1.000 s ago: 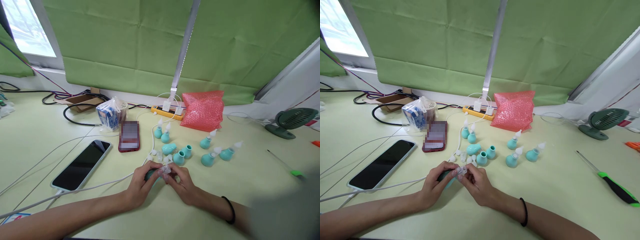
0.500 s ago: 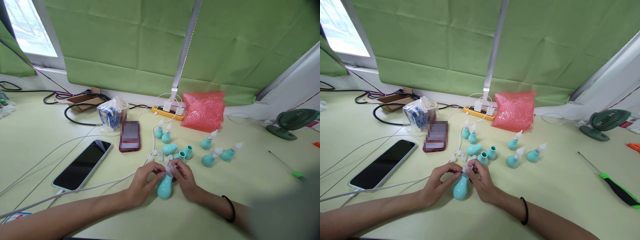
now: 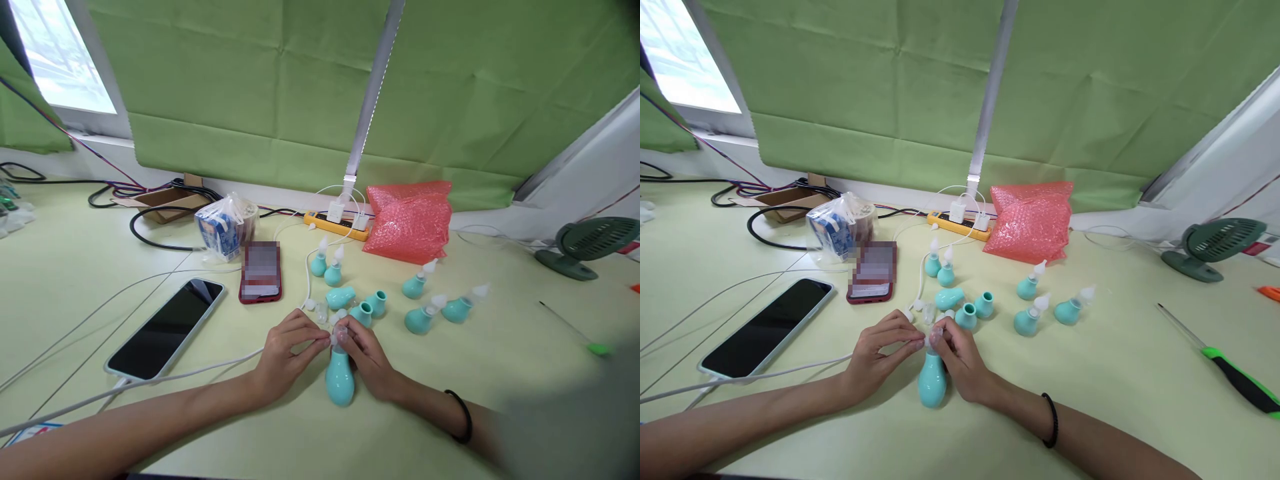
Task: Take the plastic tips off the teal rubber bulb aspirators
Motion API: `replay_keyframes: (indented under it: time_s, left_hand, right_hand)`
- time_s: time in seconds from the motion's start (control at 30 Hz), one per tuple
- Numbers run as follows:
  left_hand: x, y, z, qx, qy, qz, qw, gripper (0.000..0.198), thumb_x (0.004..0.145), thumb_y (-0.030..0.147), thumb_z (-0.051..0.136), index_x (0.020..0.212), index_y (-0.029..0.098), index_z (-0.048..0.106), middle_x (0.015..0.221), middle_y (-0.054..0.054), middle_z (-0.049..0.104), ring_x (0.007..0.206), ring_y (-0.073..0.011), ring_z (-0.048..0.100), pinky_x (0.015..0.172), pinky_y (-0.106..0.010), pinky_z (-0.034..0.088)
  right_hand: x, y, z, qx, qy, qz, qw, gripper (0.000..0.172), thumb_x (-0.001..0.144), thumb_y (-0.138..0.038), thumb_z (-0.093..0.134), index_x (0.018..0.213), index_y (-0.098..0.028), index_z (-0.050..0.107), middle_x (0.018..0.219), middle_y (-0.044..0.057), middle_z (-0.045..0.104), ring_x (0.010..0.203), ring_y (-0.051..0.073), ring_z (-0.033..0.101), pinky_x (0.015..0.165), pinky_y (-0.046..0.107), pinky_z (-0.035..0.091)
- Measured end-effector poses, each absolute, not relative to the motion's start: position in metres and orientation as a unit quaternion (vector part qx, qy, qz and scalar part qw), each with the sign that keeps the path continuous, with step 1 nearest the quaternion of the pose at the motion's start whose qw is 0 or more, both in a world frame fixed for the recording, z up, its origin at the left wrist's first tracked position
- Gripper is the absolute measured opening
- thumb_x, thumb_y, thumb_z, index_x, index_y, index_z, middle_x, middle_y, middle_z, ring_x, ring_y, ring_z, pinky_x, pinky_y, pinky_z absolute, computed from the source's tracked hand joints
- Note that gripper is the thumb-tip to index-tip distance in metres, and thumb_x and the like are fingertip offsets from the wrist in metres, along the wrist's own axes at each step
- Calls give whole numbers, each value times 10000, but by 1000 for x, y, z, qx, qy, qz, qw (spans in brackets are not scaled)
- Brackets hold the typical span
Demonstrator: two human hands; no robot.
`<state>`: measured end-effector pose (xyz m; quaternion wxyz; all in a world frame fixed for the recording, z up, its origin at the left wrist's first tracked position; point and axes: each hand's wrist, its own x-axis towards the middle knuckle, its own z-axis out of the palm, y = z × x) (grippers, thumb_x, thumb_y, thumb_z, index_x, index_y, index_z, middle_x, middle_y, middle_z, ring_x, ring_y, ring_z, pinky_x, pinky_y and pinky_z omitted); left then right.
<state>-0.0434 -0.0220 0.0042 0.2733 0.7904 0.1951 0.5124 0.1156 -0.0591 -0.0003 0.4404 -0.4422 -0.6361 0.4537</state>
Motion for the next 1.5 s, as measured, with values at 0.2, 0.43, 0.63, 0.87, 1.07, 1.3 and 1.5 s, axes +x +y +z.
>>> replay_keyframes:
  time_s: [0.2, 0.43, 0.63, 0.87, 1.07, 1.3, 1.5]
  left_hand:
    - [-42, -23, 5, 808, 212, 500, 229, 93, 764, 110, 539, 726, 140, 618, 621, -37, 580, 605, -132, 478, 605, -287, 417]
    - [-42, -23, 6, 824, 211, 487, 200, 111, 772, 108, 489, 713, 145, 576, 621, -36, 558, 614, -135, 444, 607, -277, 407]
    - [-43, -22, 7, 833, 203, 472, 207, 93, 761, 101, 484, 703, 143, 544, 623, -36, 536, 644, -141, 421, 615, -271, 399]
    - [-42, -22, 9, 831, 204, 473, 210, 92, 737, 80, 485, 681, 147, 514, 614, -28, 513, 644, -139, 410, 607, -264, 397]
    - [-43, -22, 7, 825, 212, 484, 200, 110, 703, 65, 469, 647, 158, 483, 601, -16, 508, 616, -134, 407, 603, -270, 390]
    - [-42, -18, 1, 851, 300, 386, 191, 93, 677, 98, 472, 617, 164, 499, 598, -5, 533, 619, -139, 449, 572, -237, 393]
    - [-42, -16, 1, 875, 371, 253, 182, 70, 677, 152, 505, 621, 166, 544, 609, -9, 548, 646, -152, 495, 541, -217, 392]
  right_hand:
    - [116, -59, 2, -437, -643, 445, 443, 263, 851, -413, 367, 738, -179, 407, 586, -48, 321, 511, 81, 276, 463, 214, 240]
    - [115, -57, 1, -443, -650, 446, 427, 272, 858, -417, 344, 747, -178, 414, 613, -40, 330, 532, 85, 279, 488, 218, 253]
    - [115, -57, 1, -446, -641, 461, 422, 282, 846, -439, 355, 754, -180, 414, 606, -44, 308, 527, 85, 263, 481, 216, 244]
    - [114, -58, 1, -457, -606, 469, 452, 278, 830, -440, 392, 729, -182, 409, 567, -58, 298, 491, 76, 259, 448, 207, 226]
    - [118, -50, -5, -490, -550, 446, 508, 298, 815, -475, 386, 718, -193, 388, 589, -48, 330, 515, 89, 332, 481, 211, 296]
    - [119, -56, 0, -442, -666, 393, 454, 259, 828, -423, 384, 706, -195, 375, 534, -59, 306, 462, 77, 271, 420, 203, 245]
    - [117, -59, 3, -452, -686, 350, 450, 219, 809, -376, 428, 697, -191, 398, 525, -55, 338, 467, 77, 314, 421, 202, 279]
